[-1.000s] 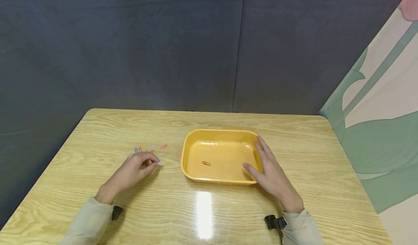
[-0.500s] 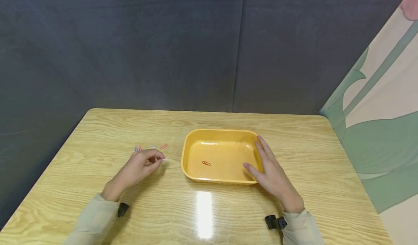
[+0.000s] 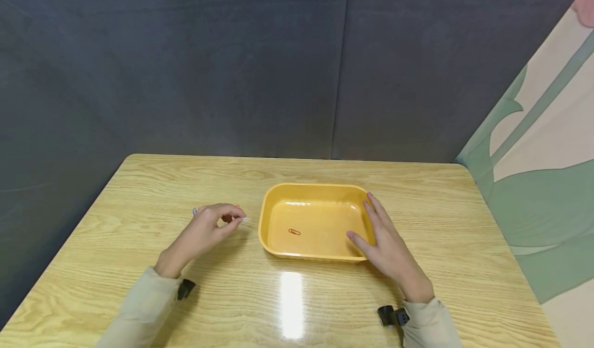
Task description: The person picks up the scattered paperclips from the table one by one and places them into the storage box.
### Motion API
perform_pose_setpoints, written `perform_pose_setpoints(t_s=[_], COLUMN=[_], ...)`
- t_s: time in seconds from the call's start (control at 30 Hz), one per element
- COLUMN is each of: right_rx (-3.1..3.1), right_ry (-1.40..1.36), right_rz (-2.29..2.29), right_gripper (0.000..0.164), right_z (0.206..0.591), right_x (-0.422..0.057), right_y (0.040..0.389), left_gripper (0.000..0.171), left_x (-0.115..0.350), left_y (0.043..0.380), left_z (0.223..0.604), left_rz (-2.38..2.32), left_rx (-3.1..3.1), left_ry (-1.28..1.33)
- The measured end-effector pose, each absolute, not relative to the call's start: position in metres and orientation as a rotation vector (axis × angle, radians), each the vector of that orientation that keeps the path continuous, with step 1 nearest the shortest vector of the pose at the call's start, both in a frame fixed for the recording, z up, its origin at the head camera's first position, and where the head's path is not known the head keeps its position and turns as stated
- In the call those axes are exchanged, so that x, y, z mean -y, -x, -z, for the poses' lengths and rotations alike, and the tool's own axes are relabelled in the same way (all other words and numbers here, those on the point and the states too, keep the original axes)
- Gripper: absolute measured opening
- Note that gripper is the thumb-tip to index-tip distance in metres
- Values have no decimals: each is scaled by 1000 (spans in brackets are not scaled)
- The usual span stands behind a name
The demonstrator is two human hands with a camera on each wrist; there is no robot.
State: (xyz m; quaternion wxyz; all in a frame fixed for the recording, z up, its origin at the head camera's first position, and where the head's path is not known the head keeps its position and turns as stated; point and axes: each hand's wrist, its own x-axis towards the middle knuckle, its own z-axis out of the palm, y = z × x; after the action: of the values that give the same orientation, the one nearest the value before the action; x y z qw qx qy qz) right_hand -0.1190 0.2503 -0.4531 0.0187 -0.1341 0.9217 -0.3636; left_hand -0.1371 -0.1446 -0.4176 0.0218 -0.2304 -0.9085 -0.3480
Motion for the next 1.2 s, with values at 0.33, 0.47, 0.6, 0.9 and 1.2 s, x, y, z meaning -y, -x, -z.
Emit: perform_pose_setpoints(t_s=[0.33,0.47,0.6,0.9,1.2], right_rx=[-2884,-2901,-2926,-2985,-2987], right_ry=[436,467,496,608,623], right_rz=[1131,1118,1095,1101,1082], right_gripper=[82,80,76,64,64], right_z=[453,453,453,454,454], right_x=[-250,-250,-251,-251,-251], right_y=[119,119,119,119,119], left_gripper=[9,9,10,11,13], left_x=[125,115,106,93,81], left_y=[142,143,145,146,148], left_z=[412,410,409,411,411], left_rz=[1119,1146,1147,1117,1019], left_rx=[2745,2748,2738,2740,2741], left_ry=[793,823,882,961,1007])
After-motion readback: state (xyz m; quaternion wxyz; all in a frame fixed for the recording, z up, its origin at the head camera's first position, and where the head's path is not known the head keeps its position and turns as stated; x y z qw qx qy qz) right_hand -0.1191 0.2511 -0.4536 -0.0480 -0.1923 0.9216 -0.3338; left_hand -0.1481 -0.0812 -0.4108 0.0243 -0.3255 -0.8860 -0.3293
